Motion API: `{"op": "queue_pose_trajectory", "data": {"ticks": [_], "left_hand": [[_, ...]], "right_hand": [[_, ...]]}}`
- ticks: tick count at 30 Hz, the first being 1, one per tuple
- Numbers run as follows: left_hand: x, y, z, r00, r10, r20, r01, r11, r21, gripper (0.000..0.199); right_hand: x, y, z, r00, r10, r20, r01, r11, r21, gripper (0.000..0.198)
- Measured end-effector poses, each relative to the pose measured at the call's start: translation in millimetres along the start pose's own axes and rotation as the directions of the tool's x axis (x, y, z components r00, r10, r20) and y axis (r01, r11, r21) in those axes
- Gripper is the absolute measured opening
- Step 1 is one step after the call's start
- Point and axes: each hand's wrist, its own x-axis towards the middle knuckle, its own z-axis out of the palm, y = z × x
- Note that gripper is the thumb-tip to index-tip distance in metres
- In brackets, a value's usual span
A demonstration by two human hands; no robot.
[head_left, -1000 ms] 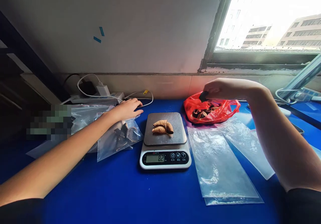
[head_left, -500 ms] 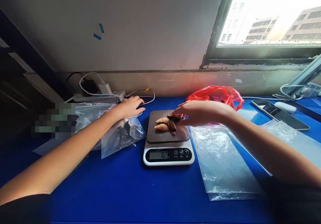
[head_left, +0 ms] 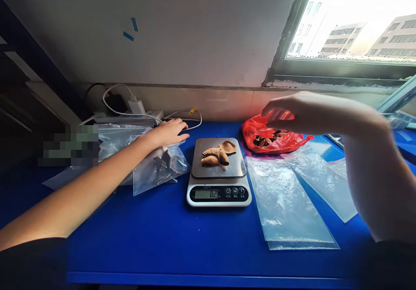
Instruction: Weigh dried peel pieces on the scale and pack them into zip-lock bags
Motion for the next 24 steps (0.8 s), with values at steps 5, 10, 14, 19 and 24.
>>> {"op": "queue_pose_trajectory", "data": {"ticks": [5, 10, 14, 19, 24], "left_hand": [[-2, 1, 0, 1.000, 0.002, 0.007, -0.002, 1.000, -0.007, 0.046], [-1, 1, 2, 1.000, 0.008, 0.005, -0.008, 1.000, -0.017, 0.047], [0, 1, 3, 1.000, 0.012, 0.004, -0.012, 1.000, -0.015, 0.048], [2, 0, 3, 1.000, 0.011, 0.004, -0.011, 1.000, -0.018, 0.048], [1, 1, 3, 1.000, 0.006, -0.005, -0.006, 1.000, -0.025, 0.048]], "right_hand": [[-8, -19, 67, 0.986, -0.086, 0.146, 0.092, 0.995, -0.035, 0.011], [-31, -27, 129, 0.972, 0.040, -0.233, -0.029, 0.998, 0.051, 0.031], [-33, -30, 142, 0.960, 0.051, -0.276, -0.048, 0.999, 0.016, 0.026], [-31, -34, 139, 0.953, 0.091, -0.290, -0.089, 0.996, 0.022, 0.021], [-34, -31, 136, 0.951, 0.091, -0.295, -0.057, 0.991, 0.121, 0.017]]}}
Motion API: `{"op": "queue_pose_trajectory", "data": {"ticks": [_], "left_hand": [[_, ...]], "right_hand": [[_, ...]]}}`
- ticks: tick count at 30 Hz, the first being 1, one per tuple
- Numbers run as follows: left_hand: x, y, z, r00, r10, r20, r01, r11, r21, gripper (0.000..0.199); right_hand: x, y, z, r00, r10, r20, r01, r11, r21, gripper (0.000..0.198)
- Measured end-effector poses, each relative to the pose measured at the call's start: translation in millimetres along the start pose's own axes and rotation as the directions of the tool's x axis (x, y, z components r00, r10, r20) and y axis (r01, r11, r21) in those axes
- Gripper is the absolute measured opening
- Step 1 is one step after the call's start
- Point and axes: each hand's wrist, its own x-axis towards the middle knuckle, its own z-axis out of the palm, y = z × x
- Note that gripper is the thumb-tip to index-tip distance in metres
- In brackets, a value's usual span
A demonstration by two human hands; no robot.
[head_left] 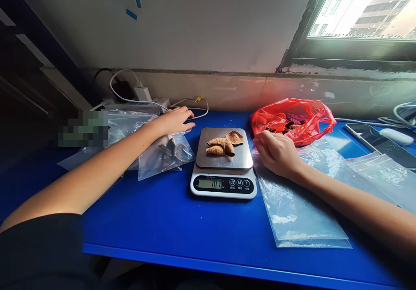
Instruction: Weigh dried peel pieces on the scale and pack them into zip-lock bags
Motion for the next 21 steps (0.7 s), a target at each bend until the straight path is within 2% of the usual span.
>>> {"op": "queue_pose_trajectory", "data": {"ticks": [3, 5, 8, 10, 12, 14, 15, 17, 18, 19, 21], "left_hand": [[0, -1, 2, 1.000, 0.007, -0.015, -0.007, 1.000, -0.007, 0.047], [0, -3, 1, 0.999, 0.014, -0.031, -0.015, 1.000, -0.020, 0.044], [-4, 3, -14, 0.991, -0.022, -0.130, 0.017, 0.999, -0.036, 0.035], [-14, 19, -32, 0.959, -0.070, -0.275, 0.063, 0.997, -0.034, 0.033], [-32, 46, -52, 0.906, -0.038, -0.422, 0.028, 0.999, -0.029, 0.033], [-57, 81, -64, 0.764, 0.202, -0.613, -0.268, 0.963, -0.017, 0.025], [-72, 99, -66, 0.672, 0.339, -0.659, -0.451, 0.892, -0.002, 0.022], [-100, 129, -61, 0.512, 0.531, -0.675, -0.744, 0.667, -0.039, 0.026], [-112, 141, -55, 0.475, 0.579, -0.663, -0.819, 0.567, -0.091, 0.026], [-123, 150, -48, 0.470, 0.587, -0.659, -0.849, 0.506, -0.154, 0.023], [-138, 161, -35, 0.502, 0.561, -0.658, -0.848, 0.469, -0.246, 0.023]], "right_hand": [[-1, 5, -3, 0.992, -0.124, 0.006, 0.123, 0.990, 0.062, 0.005], [-3, 8, -5, 0.982, -0.188, -0.025, 0.189, 0.979, 0.069, 0.007], [-6, 4, -6, 0.955, -0.225, -0.192, 0.249, 0.962, 0.112, 0.016], [-9, -7, -6, 0.913, -0.233, -0.336, 0.301, 0.938, 0.169, 0.021], [-15, -22, -8, 0.877, -0.241, -0.416, 0.360, 0.903, 0.236, 0.027], [-21, -40, -11, 0.872, -0.291, -0.395, 0.420, 0.858, 0.294, 0.028], [-24, -49, -14, 0.866, -0.334, -0.373, 0.456, 0.833, 0.313, 0.027], [-28, -64, -21, 0.848, -0.404, -0.343, 0.514, 0.784, 0.347, 0.027], [-29, -71, -24, 0.835, -0.425, -0.349, 0.538, 0.761, 0.362, 0.027], [-30, -76, -27, 0.819, -0.447, -0.359, 0.564, 0.739, 0.368, 0.027], [-33, -85, -31, 0.767, -0.517, -0.380, 0.637, 0.688, 0.349, 0.020]]}}
